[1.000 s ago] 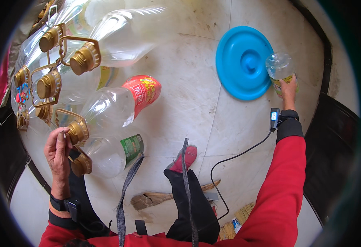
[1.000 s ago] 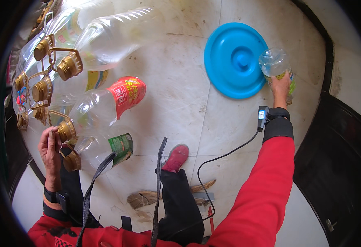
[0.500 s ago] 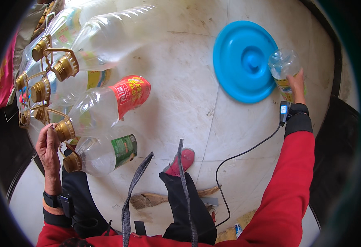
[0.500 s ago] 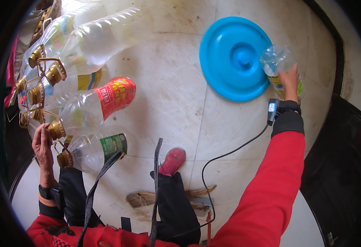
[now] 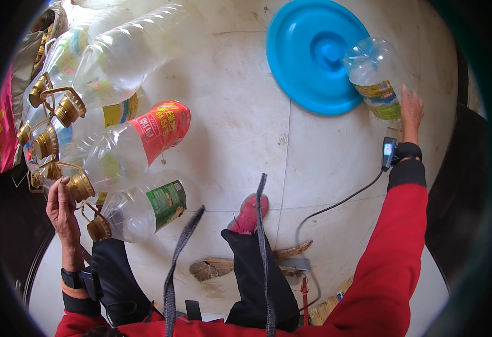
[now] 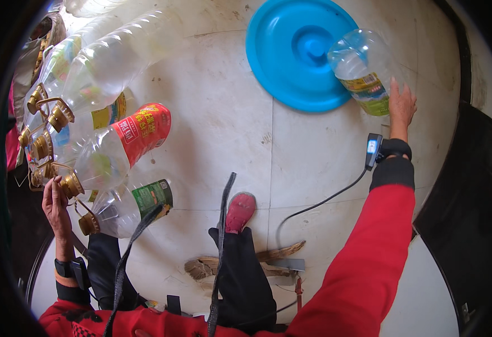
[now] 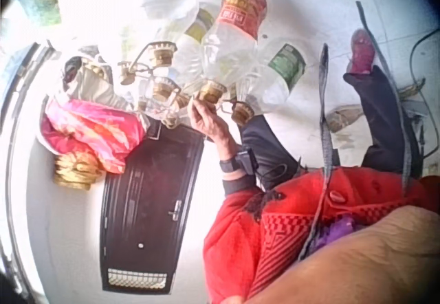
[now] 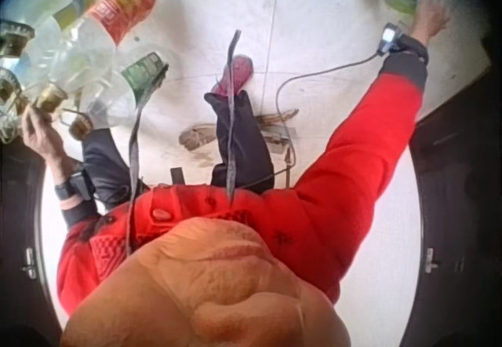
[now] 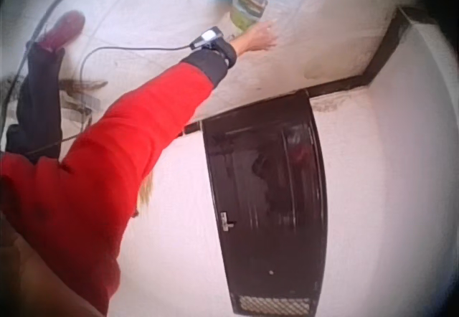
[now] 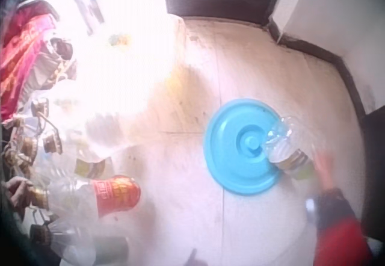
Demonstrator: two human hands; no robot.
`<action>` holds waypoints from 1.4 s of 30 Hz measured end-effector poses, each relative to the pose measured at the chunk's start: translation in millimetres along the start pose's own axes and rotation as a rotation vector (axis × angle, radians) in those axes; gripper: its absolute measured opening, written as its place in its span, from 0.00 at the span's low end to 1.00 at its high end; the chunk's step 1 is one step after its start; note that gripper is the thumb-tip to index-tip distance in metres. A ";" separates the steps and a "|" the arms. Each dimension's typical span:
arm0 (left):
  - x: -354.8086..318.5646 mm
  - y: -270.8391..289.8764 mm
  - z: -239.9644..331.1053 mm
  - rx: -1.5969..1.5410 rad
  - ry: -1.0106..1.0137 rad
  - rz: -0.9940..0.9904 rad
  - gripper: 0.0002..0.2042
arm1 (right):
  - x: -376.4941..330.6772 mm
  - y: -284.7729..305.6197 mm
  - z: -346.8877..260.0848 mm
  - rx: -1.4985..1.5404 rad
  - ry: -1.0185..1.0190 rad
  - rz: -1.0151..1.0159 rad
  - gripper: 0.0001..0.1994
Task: The person assembles multiple plastic bottle lanterns by threading a wire through the caps and handles of several bottles. They pick up bottles, pass the wire through the cap openings, and connect them into a chain. The assembled bottles are placed on the floor.
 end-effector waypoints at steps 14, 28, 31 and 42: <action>2.8 5.2 -3.6 0.018 0.023 0.026 0.12 | -0.9 19.2 -13.9 0.428 0.074 0.095 0.29; 0.5 10.1 -7.7 0.024 0.017 0.100 0.12 | 33.5 -0.7 -22.1 0.337 0.075 -0.278 0.27; 0.7 10.5 -8.1 0.023 0.030 0.106 0.12 | 39.2 -0.5 4.6 0.438 -0.003 -0.364 0.27; 2.1 9.2 -6.2 0.023 0.032 0.132 0.13 | -75.6 -10.6 -53.1 0.742 0.218 -0.784 0.25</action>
Point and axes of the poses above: each hand's wrist, its own x-axis towards the middle knuckle, its own y-axis out of the back of the hand, z = x × y, the point moved 8 cm from there along x, towards the middle knuckle, and after that the axes turned 10 degrees about -x, right-handed, at the moved point
